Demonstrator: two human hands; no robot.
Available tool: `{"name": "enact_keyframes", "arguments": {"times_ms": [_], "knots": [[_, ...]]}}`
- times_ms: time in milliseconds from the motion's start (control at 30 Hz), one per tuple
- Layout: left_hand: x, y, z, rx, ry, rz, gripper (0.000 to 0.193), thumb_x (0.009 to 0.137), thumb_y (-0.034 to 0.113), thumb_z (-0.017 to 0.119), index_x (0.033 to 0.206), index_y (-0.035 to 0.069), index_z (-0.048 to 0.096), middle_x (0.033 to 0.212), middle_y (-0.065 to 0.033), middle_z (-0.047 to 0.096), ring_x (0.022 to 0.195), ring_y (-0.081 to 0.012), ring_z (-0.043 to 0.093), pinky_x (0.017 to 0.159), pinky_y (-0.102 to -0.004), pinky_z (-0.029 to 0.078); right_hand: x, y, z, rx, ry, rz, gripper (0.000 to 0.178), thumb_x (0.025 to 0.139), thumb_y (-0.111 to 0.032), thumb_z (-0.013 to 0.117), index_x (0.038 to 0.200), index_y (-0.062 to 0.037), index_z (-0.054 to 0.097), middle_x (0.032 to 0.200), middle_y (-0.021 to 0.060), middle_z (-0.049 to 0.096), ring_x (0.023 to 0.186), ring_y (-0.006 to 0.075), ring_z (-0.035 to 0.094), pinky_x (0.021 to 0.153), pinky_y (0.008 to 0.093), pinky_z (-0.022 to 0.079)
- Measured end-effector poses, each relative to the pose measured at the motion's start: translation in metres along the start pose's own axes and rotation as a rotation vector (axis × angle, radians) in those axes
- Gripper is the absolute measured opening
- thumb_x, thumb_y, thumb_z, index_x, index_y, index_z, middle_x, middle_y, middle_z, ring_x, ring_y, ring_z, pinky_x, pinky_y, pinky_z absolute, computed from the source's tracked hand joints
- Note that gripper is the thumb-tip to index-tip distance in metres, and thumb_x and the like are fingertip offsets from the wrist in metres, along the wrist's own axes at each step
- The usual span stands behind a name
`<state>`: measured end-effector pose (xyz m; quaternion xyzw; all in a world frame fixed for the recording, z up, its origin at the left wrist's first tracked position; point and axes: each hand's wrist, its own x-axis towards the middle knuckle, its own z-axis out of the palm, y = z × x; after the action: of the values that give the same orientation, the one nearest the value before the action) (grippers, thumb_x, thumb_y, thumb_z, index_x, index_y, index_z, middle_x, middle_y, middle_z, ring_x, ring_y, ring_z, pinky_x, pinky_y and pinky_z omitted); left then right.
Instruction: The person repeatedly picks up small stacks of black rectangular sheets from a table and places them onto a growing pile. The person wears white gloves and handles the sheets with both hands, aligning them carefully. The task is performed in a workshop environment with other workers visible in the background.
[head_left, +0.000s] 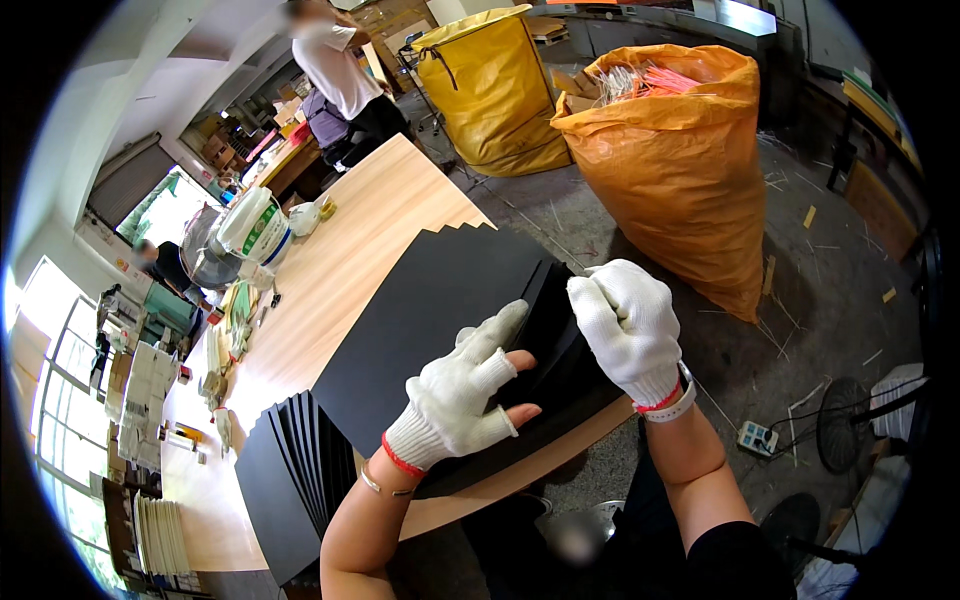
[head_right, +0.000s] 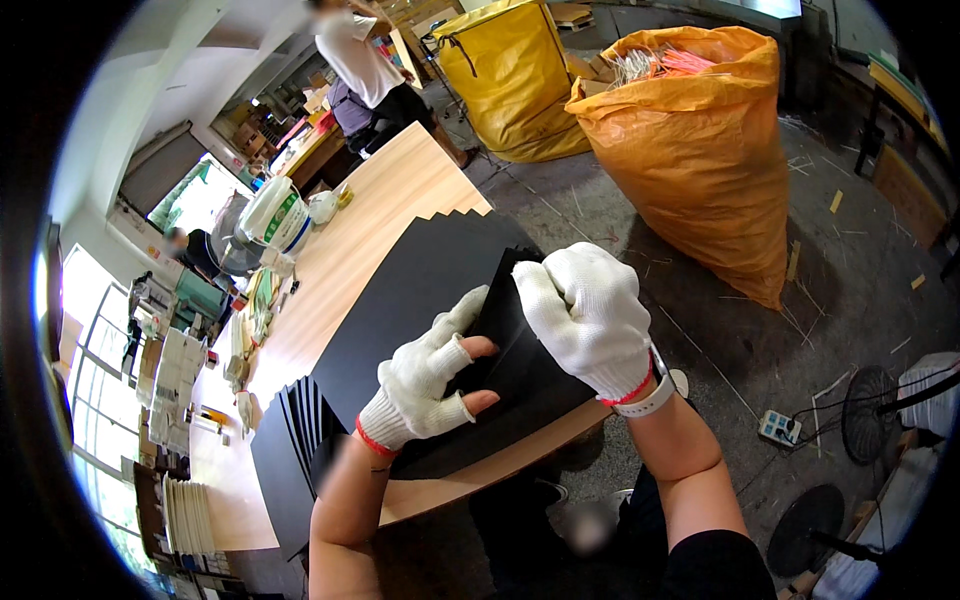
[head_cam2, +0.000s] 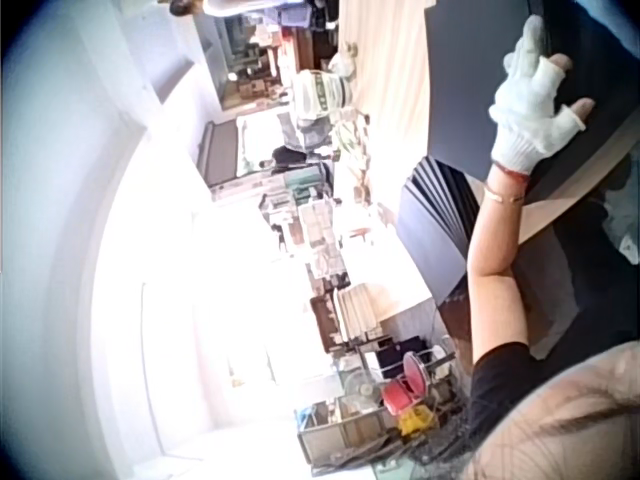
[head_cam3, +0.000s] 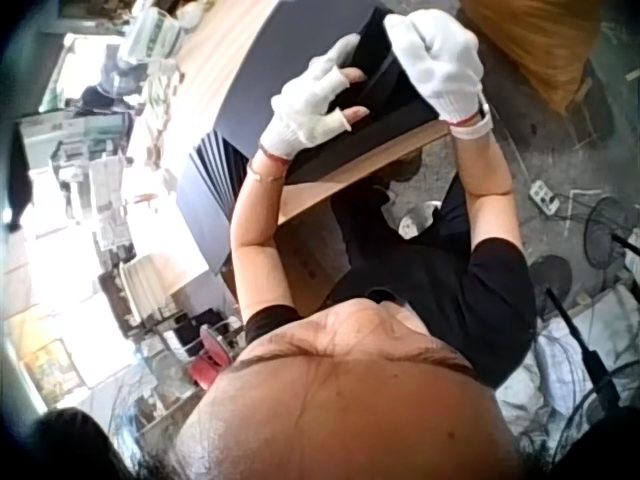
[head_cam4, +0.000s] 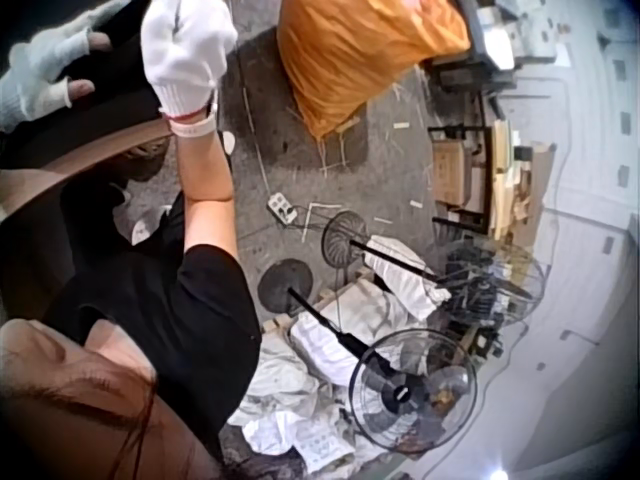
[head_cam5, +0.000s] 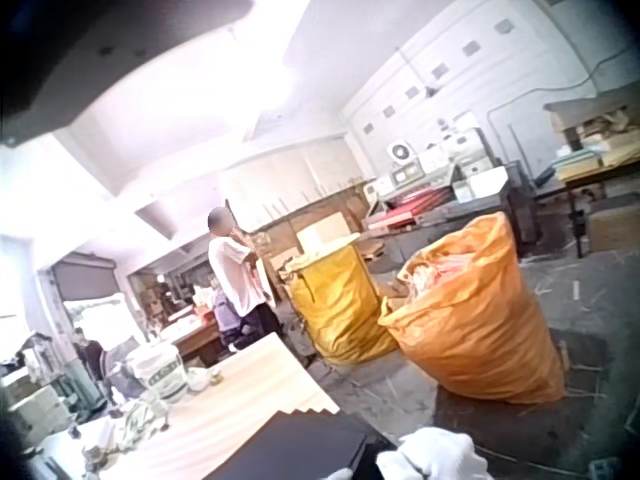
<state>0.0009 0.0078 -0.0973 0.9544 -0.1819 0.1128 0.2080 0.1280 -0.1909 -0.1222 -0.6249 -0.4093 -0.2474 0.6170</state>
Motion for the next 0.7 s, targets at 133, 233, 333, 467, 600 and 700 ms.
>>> {"name": "enact_keyframes", "arguments": {"times_ms": [133, 233, 333, 467, 600, 700], "knots": [[0.002, 0.003, -0.004, 0.037, -0.019, -0.008, 0.046, 0.084, 0.029, 0.083, 0.123, 0.009, 0.069, 0.157, -0.0294, 0.049, 0.124, -0.0454, 0.065, 0.097, -0.0393, 0.057, -0.002, 0.014, -0.005, -0.096, -0.068, -0.224, 0.004, 0.090, 0.004, 0.072, 0.094, 0.0026, 0.072, 0.070, 0.0084, 0.057, 0.062, 0.0253, 0.058, 0.055, 0.0381, 0.044], [0.002, 0.003, -0.004, 0.012, 0.008, 0.010, 0.049, 0.085, 0.018, 0.077, 0.133, 0.009, 0.068, 0.156, -0.0289, 0.050, 0.122, -0.0460, 0.065, 0.098, -0.0410, 0.058, 0.003, 0.003, -0.004, -0.070, -0.069, -0.133, 0.008, 0.090, 0.003, 0.072, 0.083, 0.0020, 0.068, 0.066, 0.0089, 0.054, 0.059, 0.0259, 0.055, 0.054, 0.0391, 0.042], [-0.004, -0.004, 0.003, -0.026, 0.053, 0.046, 0.058, 0.083, 0.006, 0.072, 0.140, 0.010, 0.064, 0.154, -0.0271, 0.051, 0.121, -0.0462, 0.065, 0.097, -0.0441, 0.058, 0.005, 0.000, 0.000, -0.054, -0.044, -0.075, 0.020, 0.089, 0.003, 0.073, 0.073, 0.0018, 0.061, 0.062, 0.0101, 0.050, 0.057, 0.0261, 0.051, 0.053, 0.0408, 0.039], [0.001, -0.013, 0.003, 0.031, -0.008, 0.147, 0.055, 0.083, 0.005, 0.073, 0.137, 0.009, 0.065, 0.150, -0.0253, 0.055, 0.117, -0.0444, 0.067, 0.093, -0.0428, 0.060, 0.002, 0.006, 0.003, -0.093, -0.013, -0.116, 0.024, 0.089, 0.002, 0.072, 0.070, 0.0019, 0.059, 0.061, 0.0106, 0.050, 0.055, 0.0255, 0.051, 0.053, 0.0396, 0.040], [0.004, 0.000, 0.001, -0.077, -0.012, 0.018, 0.050, 0.079, 0.014, 0.084, 0.126, 0.009, 0.068, 0.149, -0.0248, 0.057, 0.114, -0.0428, 0.068, 0.089, -0.0412, 0.061, -0.001, 0.011, -0.001, -0.119, -0.021, -0.186, 0.005, 0.088, 0.004, 0.072, 0.089, 0.0030, 0.068, 0.067, 0.0092, 0.057, 0.058, 0.0252, 0.056, 0.053, 0.0376, 0.043], [0.003, -0.002, 0.003, -0.074, 0.023, 0.025, 0.053, 0.075, 0.021, 0.091, 0.122, 0.009, 0.069, 0.150, -0.0260, 0.056, 0.114, -0.0423, 0.069, 0.089, -0.0403, 0.061, -0.001, 0.005, 0.002, -0.063, -0.003, -0.091, 0.015, 0.091, 0.003, 0.071, 0.079, 0.0033, 0.063, 0.064, 0.0100, 0.055, 0.056, 0.0239, 0.054, 0.053, 0.0372, 0.042]]}}
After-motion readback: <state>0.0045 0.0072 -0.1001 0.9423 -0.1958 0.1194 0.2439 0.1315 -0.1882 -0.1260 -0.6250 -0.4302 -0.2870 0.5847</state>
